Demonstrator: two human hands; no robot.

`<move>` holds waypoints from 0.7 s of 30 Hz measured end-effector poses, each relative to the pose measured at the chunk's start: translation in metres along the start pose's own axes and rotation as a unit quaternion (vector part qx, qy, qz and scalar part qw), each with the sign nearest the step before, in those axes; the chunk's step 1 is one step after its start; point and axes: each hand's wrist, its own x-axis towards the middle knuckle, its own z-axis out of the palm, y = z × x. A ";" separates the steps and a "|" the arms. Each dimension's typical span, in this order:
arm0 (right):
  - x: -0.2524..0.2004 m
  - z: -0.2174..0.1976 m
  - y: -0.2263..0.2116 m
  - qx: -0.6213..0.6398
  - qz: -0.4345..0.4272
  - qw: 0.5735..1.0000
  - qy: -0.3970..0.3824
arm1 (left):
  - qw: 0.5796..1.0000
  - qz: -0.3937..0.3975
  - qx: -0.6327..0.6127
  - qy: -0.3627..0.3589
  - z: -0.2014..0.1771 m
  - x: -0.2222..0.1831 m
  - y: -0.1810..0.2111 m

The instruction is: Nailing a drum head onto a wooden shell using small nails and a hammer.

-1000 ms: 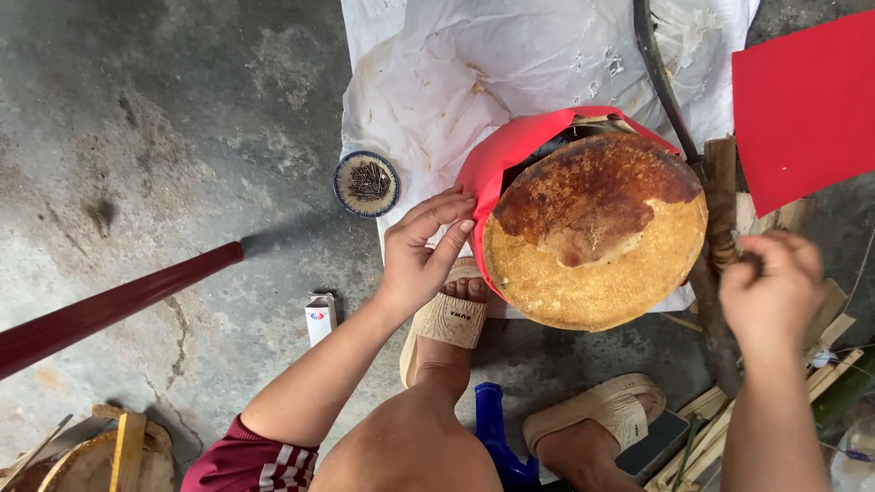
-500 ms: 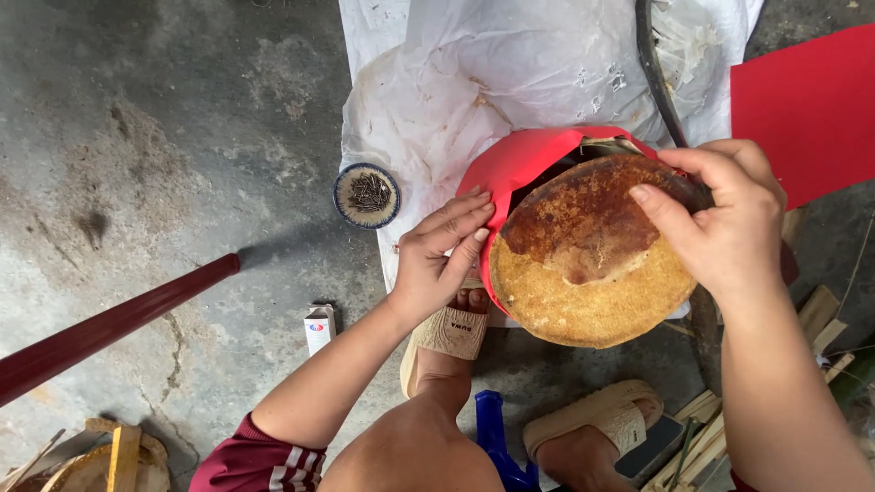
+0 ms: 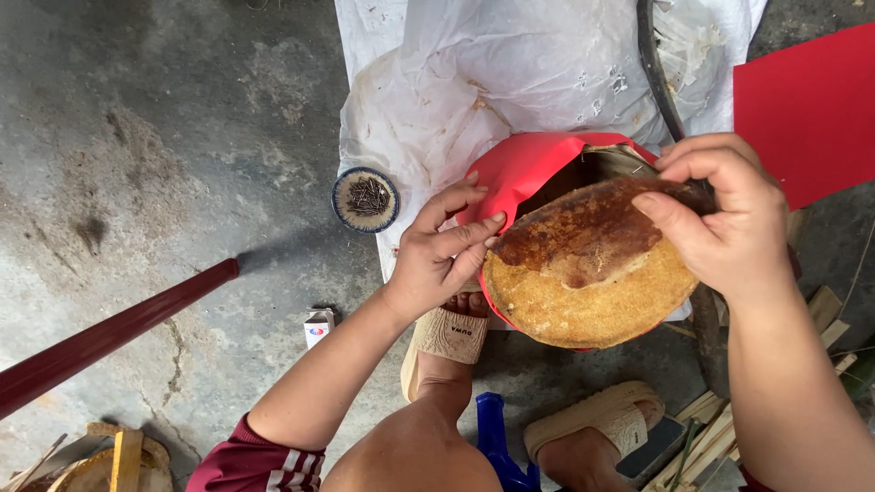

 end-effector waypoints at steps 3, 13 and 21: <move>0.005 0.007 0.002 0.013 0.007 1.000 0.000 | 0.999 0.040 -0.009 -0.013 -0.002 0.004 -0.001; 0.011 0.014 0.005 -0.023 0.016 1.000 0.003 | 0.997 -0.002 -0.050 0.061 0.017 0.005 0.016; 0.011 0.015 0.009 -0.045 0.020 0.999 -0.001 | 0.981 -0.096 -0.061 0.159 0.040 0.000 0.021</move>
